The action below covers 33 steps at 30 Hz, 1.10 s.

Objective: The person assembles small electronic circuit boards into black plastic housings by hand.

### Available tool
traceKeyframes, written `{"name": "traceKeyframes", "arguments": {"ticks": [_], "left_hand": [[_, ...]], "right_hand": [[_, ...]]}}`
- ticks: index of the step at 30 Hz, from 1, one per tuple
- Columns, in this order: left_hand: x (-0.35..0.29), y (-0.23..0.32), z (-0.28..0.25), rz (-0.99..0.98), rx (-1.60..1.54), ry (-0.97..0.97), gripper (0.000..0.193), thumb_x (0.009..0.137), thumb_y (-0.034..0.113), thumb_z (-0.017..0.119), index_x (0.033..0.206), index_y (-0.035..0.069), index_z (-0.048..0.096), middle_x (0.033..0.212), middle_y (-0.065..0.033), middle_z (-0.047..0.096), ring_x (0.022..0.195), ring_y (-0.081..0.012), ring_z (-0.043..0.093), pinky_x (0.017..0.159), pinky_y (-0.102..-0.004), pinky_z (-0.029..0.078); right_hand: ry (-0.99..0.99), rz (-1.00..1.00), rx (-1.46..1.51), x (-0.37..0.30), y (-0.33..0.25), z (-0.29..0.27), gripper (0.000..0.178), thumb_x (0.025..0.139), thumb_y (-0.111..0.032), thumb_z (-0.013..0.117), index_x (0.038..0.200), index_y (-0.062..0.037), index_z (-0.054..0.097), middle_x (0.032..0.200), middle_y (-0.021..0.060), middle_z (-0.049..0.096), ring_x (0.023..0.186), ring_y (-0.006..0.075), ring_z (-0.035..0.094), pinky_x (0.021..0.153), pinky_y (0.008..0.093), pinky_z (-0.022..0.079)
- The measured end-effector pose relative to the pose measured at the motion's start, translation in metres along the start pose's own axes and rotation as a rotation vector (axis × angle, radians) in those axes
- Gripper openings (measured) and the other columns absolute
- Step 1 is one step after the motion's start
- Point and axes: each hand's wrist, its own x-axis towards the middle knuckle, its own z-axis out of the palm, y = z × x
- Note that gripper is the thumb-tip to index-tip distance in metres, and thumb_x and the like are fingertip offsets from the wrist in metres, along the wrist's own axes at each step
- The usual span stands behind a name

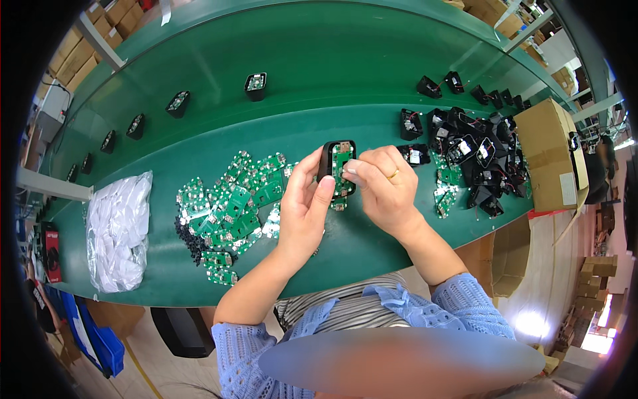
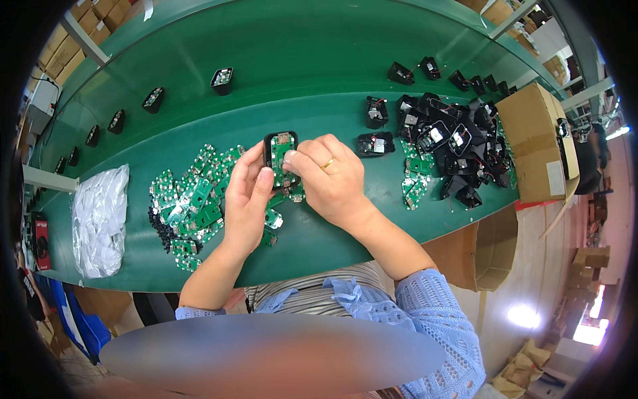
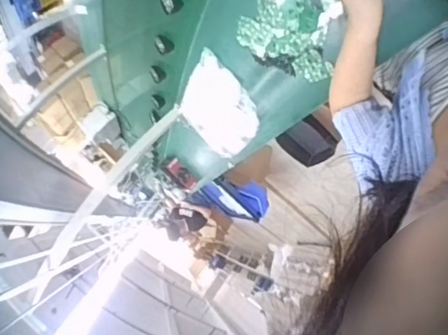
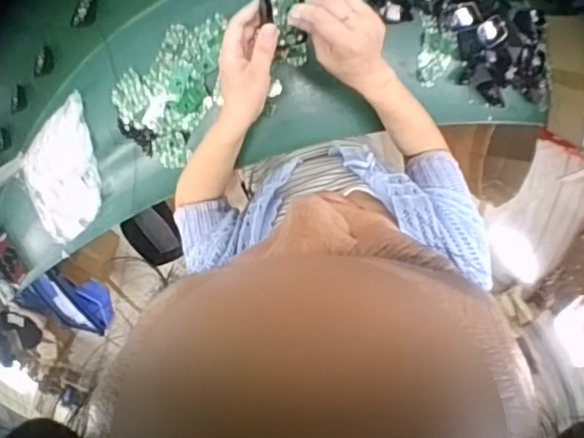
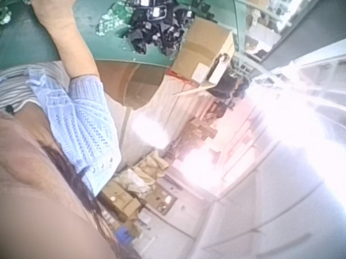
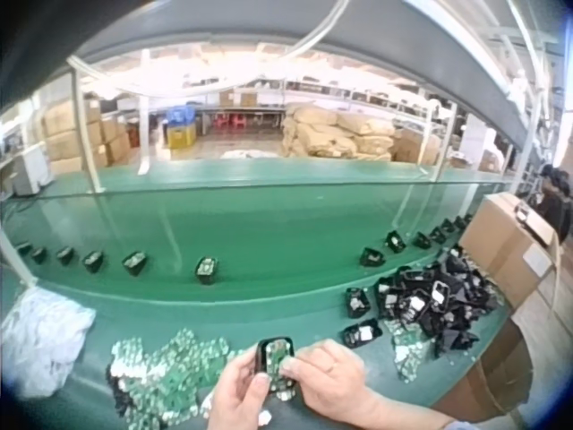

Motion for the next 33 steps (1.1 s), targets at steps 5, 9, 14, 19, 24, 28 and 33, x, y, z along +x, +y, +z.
{"name": "traceKeyframes", "arguments": {"ticks": [5, 9, 14, 19, 24, 28, 33], "left_hand": [[-0.002, -0.002, 0.002, 0.110, 0.085, 0.008, 0.039, 0.091, 0.010, 0.046, 0.126, -0.002, 0.036, 0.121, -0.0121, 0.047, 0.110, -0.0170, 0.047, 0.091, -0.0291, 0.039], [-0.001, 0.000, 0.000, 0.039, 0.035, 0.054, 0.036, 0.090, 0.009, 0.047, 0.123, -0.002, 0.037, 0.118, -0.0117, 0.049, 0.107, -0.0163, 0.049, 0.090, -0.0287, 0.040], [0.014, -0.002, -0.001, -0.036, -0.103, 0.128, 0.020, 0.088, 0.004, 0.049, 0.106, -0.001, 0.043, 0.106, -0.0097, 0.053, 0.097, -0.0131, 0.052, 0.085, -0.0270, 0.042], [0.054, -0.007, 0.000, 0.031, 0.113, 0.066, 0.018, 0.088, 0.006, 0.050, 0.103, 0.000, 0.045, 0.098, -0.0073, 0.056, 0.088, -0.0097, 0.053, 0.076, -0.0226, 0.043], [0.100, -0.006, 0.012, 0.080, 0.202, 0.008, 0.017, 0.088, 0.008, 0.049, 0.103, 0.000, 0.045, 0.096, -0.0063, 0.056, 0.085, -0.0089, 0.053, 0.072, -0.0219, 0.044], [0.169, -0.028, 0.005, 0.039, 0.537, 0.089, 0.027, 0.085, 0.016, 0.055, 0.102, -0.002, 0.047, 0.088, -0.0108, 0.061, 0.076, -0.0135, 0.057, 0.068, -0.0261, 0.045], [0.246, -0.088, -0.058, -0.064, 0.842, 0.235, 0.029, 0.075, 0.022, 0.061, 0.093, -0.001, 0.058, 0.080, -0.0139, 0.063, 0.075, -0.0217, 0.060, 0.069, -0.0325, 0.046]], "right_hand": [[-0.022, -0.112, -0.046, -0.003, 0.001, 0.001, 0.020, 0.059, -0.007, 0.058, 0.080, -0.0063, 0.059, 0.077, 0.0023, 0.055, 0.067, 0.0194, 0.053, 0.051, 0.0307, 0.042], [-0.137, 0.027, 0.037, 0.002, 0.000, -0.003, 0.022, 0.065, -0.005, 0.062, 0.086, -0.0052, 0.059, 0.078, 0.0038, 0.053, 0.071, 0.0202, 0.053, 0.055, 0.0297, 0.043], [-0.202, 0.515, 0.868, -0.005, 0.001, 0.003, 0.042, 0.076, -0.003, 0.063, 0.114, -0.0051, 0.045, 0.099, 0.0071, 0.047, 0.082, 0.0157, 0.050, 0.068, 0.0259, 0.046], [-0.366, 0.831, 1.052, 0.004, 0.038, 0.015, 0.039, 0.081, -0.008, 0.061, 0.116, -0.0042, 0.044, 0.098, 0.0014, 0.052, 0.087, 0.0079, 0.050, 0.071, 0.0232, 0.044], [-0.297, 0.714, 0.915, 0.026, 0.074, 0.016, 0.041, 0.080, -0.011, 0.063, 0.116, -0.0046, 0.045, 0.091, -0.0013, 0.050, 0.084, 0.0067, 0.048, 0.064, 0.0213, 0.043], [-0.344, 0.458, 0.190, 0.042, 0.134, 0.019, 0.058, 0.074, -0.027, 0.068, 0.124, -0.0102, 0.042, 0.110, 0.0085, 0.048, 0.098, 0.0209, 0.049, 0.076, 0.0342, 0.044], [-0.783, 0.452, -0.755, 0.038, 0.233, 0.001, 0.082, 0.060, -0.042, 0.075, 0.130, -0.0188, 0.037, 0.130, 0.0149, 0.038, 0.119, 0.0360, 0.037, 0.090, 0.0572, 0.034]]}}
